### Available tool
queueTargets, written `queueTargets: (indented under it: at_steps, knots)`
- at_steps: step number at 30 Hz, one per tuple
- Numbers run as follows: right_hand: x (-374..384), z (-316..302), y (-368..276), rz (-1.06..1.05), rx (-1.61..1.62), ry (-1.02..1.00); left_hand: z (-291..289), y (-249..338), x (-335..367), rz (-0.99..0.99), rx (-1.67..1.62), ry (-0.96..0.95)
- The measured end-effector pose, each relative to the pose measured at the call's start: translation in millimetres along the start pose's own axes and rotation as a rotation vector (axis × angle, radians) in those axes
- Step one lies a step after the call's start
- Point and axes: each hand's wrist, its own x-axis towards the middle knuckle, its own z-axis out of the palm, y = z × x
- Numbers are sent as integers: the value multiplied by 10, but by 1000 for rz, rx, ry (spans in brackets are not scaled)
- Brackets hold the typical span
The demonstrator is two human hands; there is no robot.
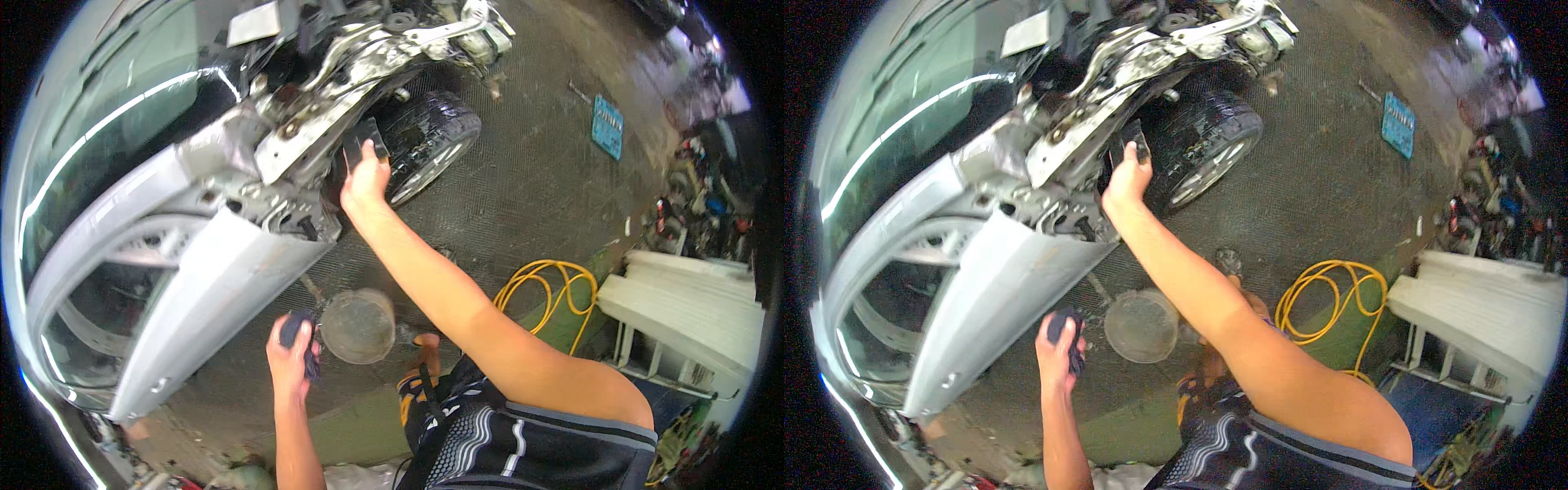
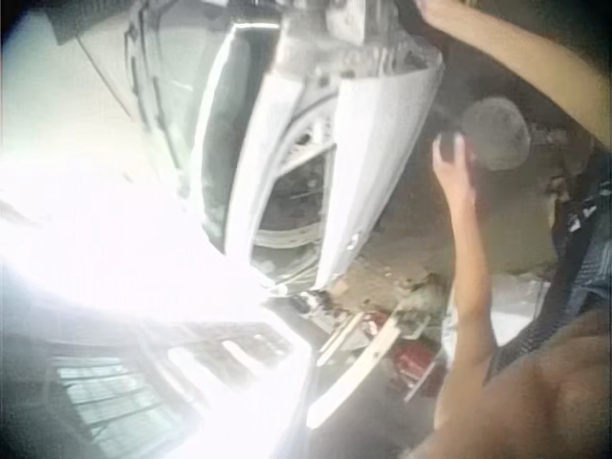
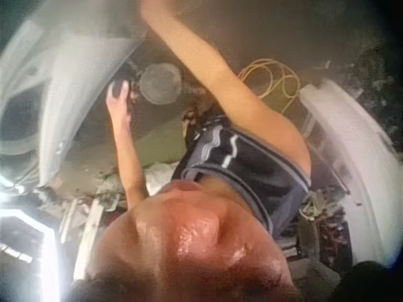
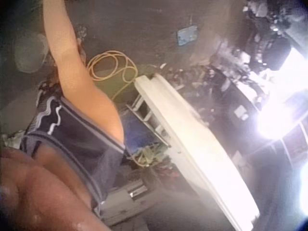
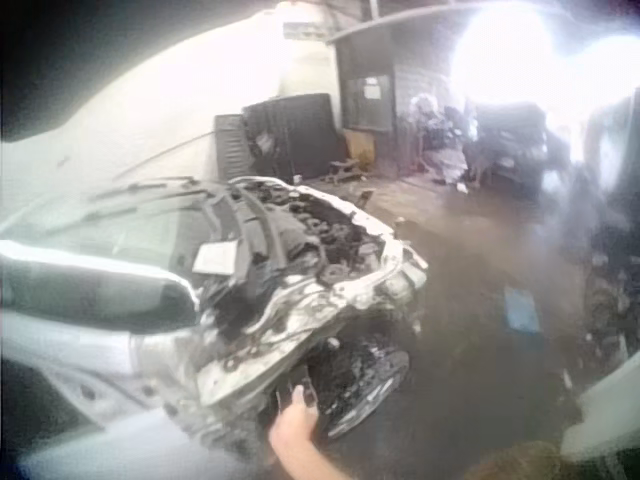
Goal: The person scrubs the front frame of a white car with a dark sponge, repeatedly dipping it into a bucket of water. They focus on the area around the windshield and front bumper, wiping and rinsing the sponge throughout the process.
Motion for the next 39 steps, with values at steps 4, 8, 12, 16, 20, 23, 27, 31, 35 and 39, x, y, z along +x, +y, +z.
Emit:
queueTargets:
  at_steps: [4, 8, 12, 16, 20, 23, 27, 31, 35, 39]
  knots:
    - [370, 608, -97, -273, -90, 14, 1300, 1198, 724, 395, 638, -22]
    - [928, 865, -194, -442, -40, 11, 2511, 2075, 1667, 1047, 1126, -29]
    - [647, 972, -290, -170, 45, 39, 3235, 2588, 1814, 889, 1365, 78]
    - [692, 944, -455, -157, 73, 70, 3335, 2673, 1915, 873, 1472, 52]
    - [921, 1170, -837, 99, 368, 240, 3384, 2796, 1899, 853, 1323, -31]
    - [512, 1141, -786, 117, 291, 267, 3402, 2787, 1959, 897, 1344, -33]
    - [1232, 1200, -1170, 133, 445, 185, 3641, 2793, 2095, 1100, 1506, -13]
    - [918, 1135, -758, 52, 192, 260, 3826, 2886, 2129, 1097, 1495, -12]
    - [731, 1092, -869, 182, 288, 206, 3684, 2848, 2159, 1101, 1450, 25]
    - [994, 1154, -961, 186, 218, 278, 3416, 2811, 1956, 1147, 1317, 53]
